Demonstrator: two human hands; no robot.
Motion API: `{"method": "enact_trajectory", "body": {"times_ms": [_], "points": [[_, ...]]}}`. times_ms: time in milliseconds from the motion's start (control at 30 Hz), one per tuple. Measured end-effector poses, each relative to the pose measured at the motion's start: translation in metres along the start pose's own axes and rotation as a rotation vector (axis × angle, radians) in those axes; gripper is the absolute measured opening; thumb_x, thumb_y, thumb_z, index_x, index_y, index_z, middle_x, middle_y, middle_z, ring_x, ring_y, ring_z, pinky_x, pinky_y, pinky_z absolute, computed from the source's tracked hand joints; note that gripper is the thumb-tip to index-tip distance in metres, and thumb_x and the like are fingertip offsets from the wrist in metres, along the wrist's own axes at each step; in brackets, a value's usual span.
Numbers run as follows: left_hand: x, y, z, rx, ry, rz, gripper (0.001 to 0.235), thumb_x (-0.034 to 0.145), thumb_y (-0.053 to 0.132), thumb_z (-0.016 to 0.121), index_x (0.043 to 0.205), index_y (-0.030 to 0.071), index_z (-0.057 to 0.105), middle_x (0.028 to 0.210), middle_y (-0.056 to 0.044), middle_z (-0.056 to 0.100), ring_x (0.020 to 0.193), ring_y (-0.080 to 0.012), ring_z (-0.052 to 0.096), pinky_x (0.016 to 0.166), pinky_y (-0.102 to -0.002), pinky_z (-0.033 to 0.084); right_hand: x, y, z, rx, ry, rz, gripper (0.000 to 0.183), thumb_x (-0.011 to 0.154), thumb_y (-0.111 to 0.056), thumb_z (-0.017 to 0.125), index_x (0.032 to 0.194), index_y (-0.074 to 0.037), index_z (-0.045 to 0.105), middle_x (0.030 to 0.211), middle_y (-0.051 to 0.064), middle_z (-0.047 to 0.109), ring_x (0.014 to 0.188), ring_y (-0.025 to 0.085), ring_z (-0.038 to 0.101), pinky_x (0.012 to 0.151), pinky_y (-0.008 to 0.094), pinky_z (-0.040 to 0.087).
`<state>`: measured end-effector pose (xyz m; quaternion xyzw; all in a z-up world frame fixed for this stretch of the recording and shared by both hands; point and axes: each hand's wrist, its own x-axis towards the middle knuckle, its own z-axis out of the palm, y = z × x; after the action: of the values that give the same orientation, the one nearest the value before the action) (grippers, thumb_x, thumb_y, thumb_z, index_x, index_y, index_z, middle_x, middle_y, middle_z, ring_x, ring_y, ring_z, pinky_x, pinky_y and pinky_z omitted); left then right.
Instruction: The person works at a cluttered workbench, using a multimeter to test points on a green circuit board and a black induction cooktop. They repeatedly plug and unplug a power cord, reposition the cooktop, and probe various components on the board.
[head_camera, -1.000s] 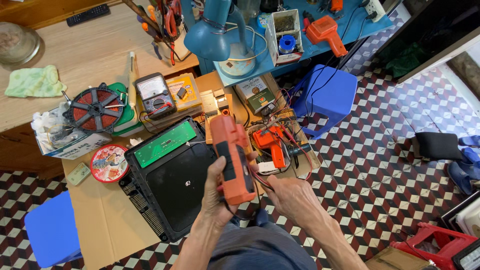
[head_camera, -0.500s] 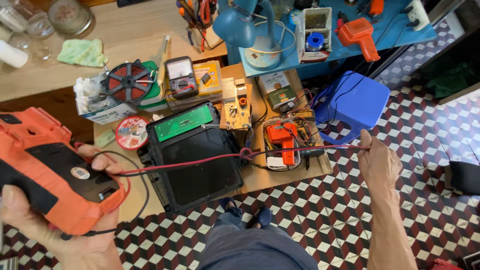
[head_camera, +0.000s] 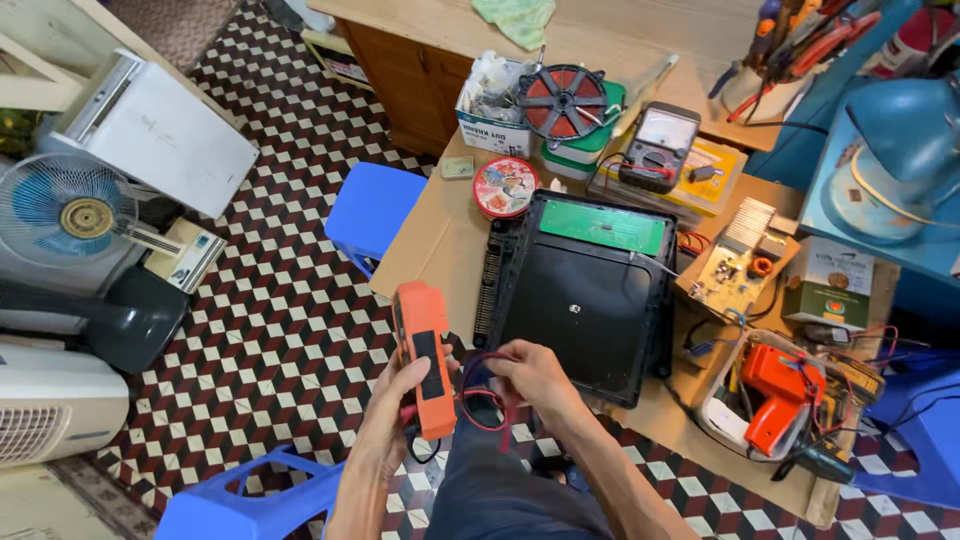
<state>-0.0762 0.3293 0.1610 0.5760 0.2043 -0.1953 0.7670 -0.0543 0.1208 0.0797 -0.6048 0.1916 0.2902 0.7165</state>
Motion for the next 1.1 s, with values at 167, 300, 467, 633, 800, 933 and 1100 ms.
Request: {"method": "enact_trajectory", "body": {"times_ms": [167, 300, 467, 633, 800, 933, 1100], "points": [[0.063, 0.007, -0.055, -0.052, 0.090, 0.006, 0.064, 0.085, 0.039, 0.068, 0.139, 0.007, 0.054, 0.108, -0.010, 0.067, 0.090, -0.0192, 0.068, 0.076, -0.035, 0.057, 0.095, -0.043, 0.084, 0.330, -0.153, -0.068, 0.038, 0.095, -0.020, 0.065, 0.127, -0.002, 0.060, 0.096, 0.008, 0.074, 0.083, 0.017, 0.072, 0.076, 0.030, 0.057], [0.155, 0.035, -0.082, -0.039, -0.028, -0.029, 0.058, 0.084, 0.041, 0.064, 0.133, 0.011, 0.056, 0.104, -0.009, 0.071, 0.086, -0.0184, 0.071, 0.075, -0.036, 0.059, 0.150, -0.064, 0.101, 0.174, -0.128, -0.318, 0.059, 0.107, -0.038, 0.056, 0.146, 0.007, 0.055, 0.108, 0.013, 0.066, 0.101, 0.020, 0.060, 0.086, 0.031, 0.049], [0.274, 0.054, -0.094, 0.109, -0.089, -0.008, 0.054, 0.085, 0.031, 0.074, 0.133, 0.015, 0.054, 0.101, -0.001, 0.062, 0.082, -0.0138, 0.065, 0.068, -0.035, 0.054, 0.148, -0.062, 0.070, -0.352, 0.298, -0.481, 0.062, 0.104, -0.040, 0.054, 0.148, 0.004, 0.045, 0.148, 0.024, 0.052, 0.138, 0.033, 0.051, 0.111, 0.035, 0.040], [0.363, 0.027, -0.100, 0.605, -0.144, 0.026, 0.054, 0.087, 0.033, 0.084, 0.123, -0.002, 0.066, 0.102, -0.009, 0.066, 0.079, -0.0168, 0.062, 0.065, -0.031, 0.054, 0.082, -0.010, 0.015, -0.227, 0.706, 0.040, 0.058, 0.096, -0.044, 0.055, 0.143, -0.009, 0.056, 0.138, 0.015, 0.065, 0.123, 0.029, 0.063, 0.104, 0.035, 0.047], [0.408, -0.017, -0.089, 0.773, 0.057, -0.025, 0.086, 0.068, 0.039, 0.089, 0.131, -0.002, 0.047, 0.112, -0.012, 0.066, 0.094, -0.0231, 0.067, 0.082, -0.038, 0.056, 0.027, 0.068, -0.016, -0.058, 0.978, 0.216, 0.057, 0.096, -0.046, 0.057, 0.137, -0.007, 0.062, 0.124, 0.014, 0.074, 0.115, 0.021, 0.067, 0.100, 0.032, 0.048], [0.417, -0.042, -0.081, 0.815, 0.138, 0.134, 0.093, 0.067, 0.038, 0.091, 0.134, -0.006, 0.044, 0.125, -0.020, 0.058, 0.111, -0.0320, 0.062, 0.095, -0.046, 0.051, 0.018, 0.115, -0.034, -0.011, 1.039, 0.336, 0.057, 0.097, -0.046, 0.057, 0.136, -0.006, 0.064, 0.119, 0.013, 0.073, 0.111, 0.023, 0.067, 0.098, 0.034, 0.048], [0.407, -0.016, -0.063, 1.175, 0.183, 0.080, 0.117, 0.073, 0.042, 0.089, 0.153, -0.007, 0.020, 0.138, -0.031, 0.048, 0.118, -0.0440, 0.056, 0.095, -0.049, 0.048, 0.027, 0.127, -0.053, 0.014, 1.037, 0.304, 0.053, 0.095, -0.042, 0.059, 0.133, -0.005, 0.067, 0.098, 0.013, 0.072, 0.093, 0.023, 0.065, 0.084, 0.036, 0.051]]}}
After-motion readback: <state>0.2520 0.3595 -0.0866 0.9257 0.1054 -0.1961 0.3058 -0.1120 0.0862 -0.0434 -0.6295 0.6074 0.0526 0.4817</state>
